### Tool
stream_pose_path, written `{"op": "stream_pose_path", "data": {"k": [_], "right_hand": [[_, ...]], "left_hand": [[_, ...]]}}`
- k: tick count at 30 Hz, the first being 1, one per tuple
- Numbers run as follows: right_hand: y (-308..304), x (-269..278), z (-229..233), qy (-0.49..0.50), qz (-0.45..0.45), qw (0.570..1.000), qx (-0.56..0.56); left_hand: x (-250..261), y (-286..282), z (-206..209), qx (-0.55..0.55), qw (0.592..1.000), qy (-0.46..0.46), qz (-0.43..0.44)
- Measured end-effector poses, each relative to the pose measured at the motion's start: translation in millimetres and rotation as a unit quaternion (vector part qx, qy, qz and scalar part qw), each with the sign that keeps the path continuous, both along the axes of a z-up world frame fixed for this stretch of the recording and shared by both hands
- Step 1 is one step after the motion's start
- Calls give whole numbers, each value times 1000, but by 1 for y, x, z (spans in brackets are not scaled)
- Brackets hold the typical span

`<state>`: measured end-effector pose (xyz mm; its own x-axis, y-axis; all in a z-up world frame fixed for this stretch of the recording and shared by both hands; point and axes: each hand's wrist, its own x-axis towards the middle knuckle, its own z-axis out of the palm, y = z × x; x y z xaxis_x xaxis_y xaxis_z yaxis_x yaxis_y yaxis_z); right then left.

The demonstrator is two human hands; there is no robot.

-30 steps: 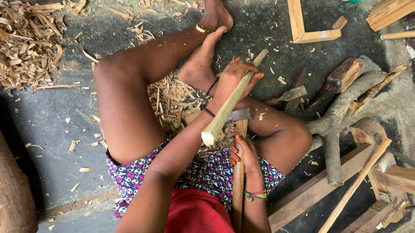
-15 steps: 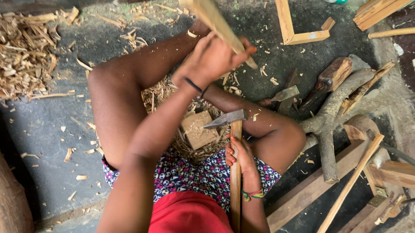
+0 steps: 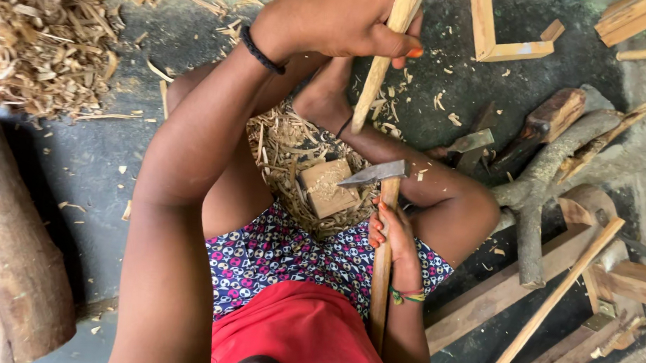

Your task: The person sits on the floor and uses a hammer and chisel to carve a long wooden stick. They hold the stick between their legs and repeatedly strike the chisel to shape the wood, producing wood shavings.

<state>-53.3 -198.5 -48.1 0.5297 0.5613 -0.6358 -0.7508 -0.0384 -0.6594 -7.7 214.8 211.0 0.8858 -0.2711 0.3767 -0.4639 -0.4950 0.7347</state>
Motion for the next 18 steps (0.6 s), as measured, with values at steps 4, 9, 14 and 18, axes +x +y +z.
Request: {"op": "stream_pose_path", "data": {"k": [4,9,14,18], "right_hand": [[-2,-1,3,-8,0,1000,-3],[-4,2,-1,0,-3,1000,7],[-2,4,1,3,-5,1000,10],[-1,0,6,-2,-8,1000,5]], "left_hand": [[0,-4,7,-41,995,59,-64],[-2,-12,13,36,995,31,-84],[-3,-13,12,-5,989,62,-135],[-2,-27,-7,-62,983,72,-157]]}}
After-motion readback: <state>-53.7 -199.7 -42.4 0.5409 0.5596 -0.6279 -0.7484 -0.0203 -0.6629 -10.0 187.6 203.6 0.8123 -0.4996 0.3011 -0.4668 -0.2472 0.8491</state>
